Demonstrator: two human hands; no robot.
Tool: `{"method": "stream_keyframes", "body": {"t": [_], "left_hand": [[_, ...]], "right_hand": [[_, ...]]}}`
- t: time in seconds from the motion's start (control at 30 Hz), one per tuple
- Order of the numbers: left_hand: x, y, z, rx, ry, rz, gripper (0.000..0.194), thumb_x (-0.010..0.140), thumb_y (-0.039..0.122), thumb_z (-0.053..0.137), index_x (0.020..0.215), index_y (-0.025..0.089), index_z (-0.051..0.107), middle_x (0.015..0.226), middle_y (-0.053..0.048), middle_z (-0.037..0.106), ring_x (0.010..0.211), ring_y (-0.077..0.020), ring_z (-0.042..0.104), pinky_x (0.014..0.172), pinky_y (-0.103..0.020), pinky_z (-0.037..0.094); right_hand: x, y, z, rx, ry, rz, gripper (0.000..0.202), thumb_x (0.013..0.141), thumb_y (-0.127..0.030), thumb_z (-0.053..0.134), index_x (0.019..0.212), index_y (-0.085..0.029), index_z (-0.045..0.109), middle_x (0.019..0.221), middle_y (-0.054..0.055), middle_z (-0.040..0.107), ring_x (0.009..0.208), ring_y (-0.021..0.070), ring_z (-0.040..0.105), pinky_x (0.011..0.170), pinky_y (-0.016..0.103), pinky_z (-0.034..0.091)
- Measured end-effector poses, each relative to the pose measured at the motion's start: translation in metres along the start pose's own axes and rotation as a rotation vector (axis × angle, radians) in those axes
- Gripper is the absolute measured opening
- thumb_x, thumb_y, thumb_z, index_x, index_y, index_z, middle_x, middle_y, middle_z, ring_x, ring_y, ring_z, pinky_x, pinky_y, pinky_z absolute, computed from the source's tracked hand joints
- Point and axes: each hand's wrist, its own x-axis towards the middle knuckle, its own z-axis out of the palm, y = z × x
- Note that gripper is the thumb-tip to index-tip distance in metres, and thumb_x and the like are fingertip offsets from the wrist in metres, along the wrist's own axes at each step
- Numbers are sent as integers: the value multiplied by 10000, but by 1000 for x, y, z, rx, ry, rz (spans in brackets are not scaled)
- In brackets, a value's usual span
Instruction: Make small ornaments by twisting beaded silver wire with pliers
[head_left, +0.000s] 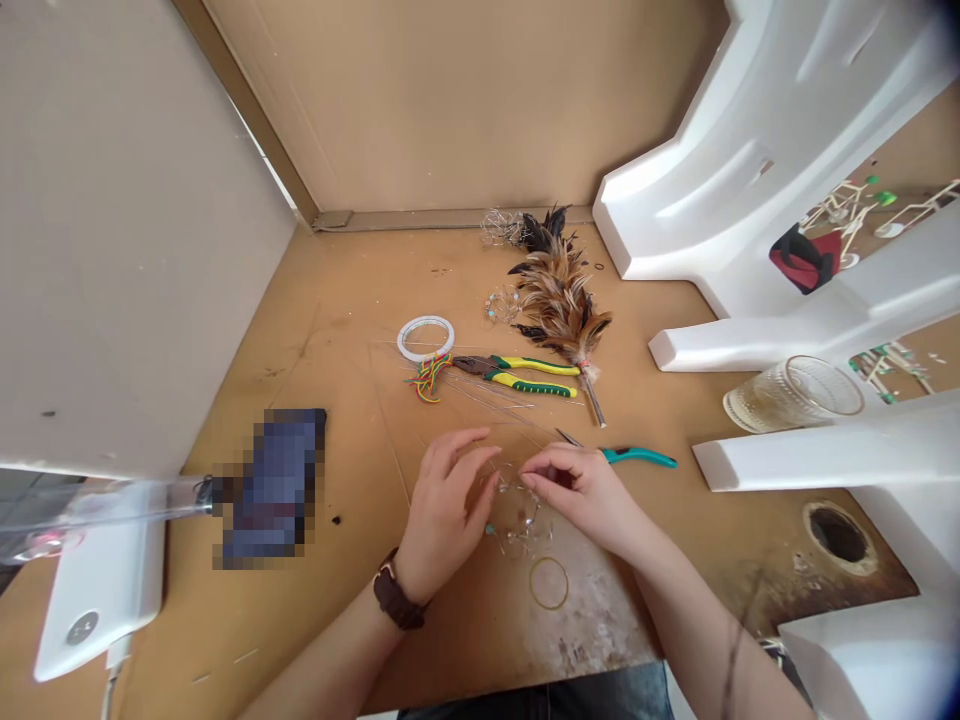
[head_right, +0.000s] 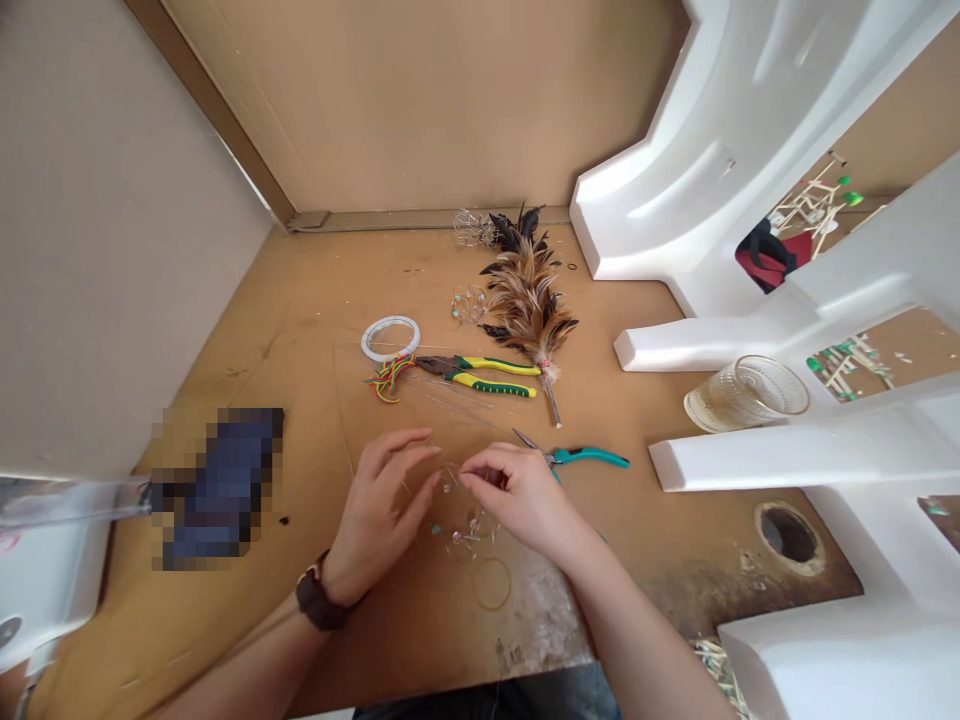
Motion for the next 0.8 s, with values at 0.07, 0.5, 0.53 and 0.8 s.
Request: {"method": "stream_keyframes", "body": {"t": [0.07,0.5,0.53,0.8], "left_hand": [[-5,5,-1,58,19,127,298,798,105,519,1064,232,567,1075,-76,569,1010,-202,517,888,-346,416],[-2,6,2,-114,-287,-114,161,851,235,473,926,218,614,762,-30,620,689,-145,572,638,-237,435],[-1,6,2,-145,-281,-144,153,848,244,480,898,216,622,727,-24,609,659,-141,566,614,-231,430],[3,-4,1,-375,-175,-384,146,800,295,552,876,197,630,755,-31,648,623,-146,622,614,-244,488]], "right_hand": [[0,0,1,9,-3,8,120,807,-251,561,796,-192,666,690,-3,607,599,98,509,538,209,388],[-3,-2,3,76,-46,32,91,794,-256,572,792,-198,642,708,-12,610,612,95,514,552,202,408],[-3,-2,2,81,-35,29,88,795,-249,569,806,-200,642,728,-8,616,625,97,519,561,204,413],[-1,14,3,53,84,207,447,761,-409,596,1152,-200,541,943,49,655,541,96,514,499,235,419]]}}
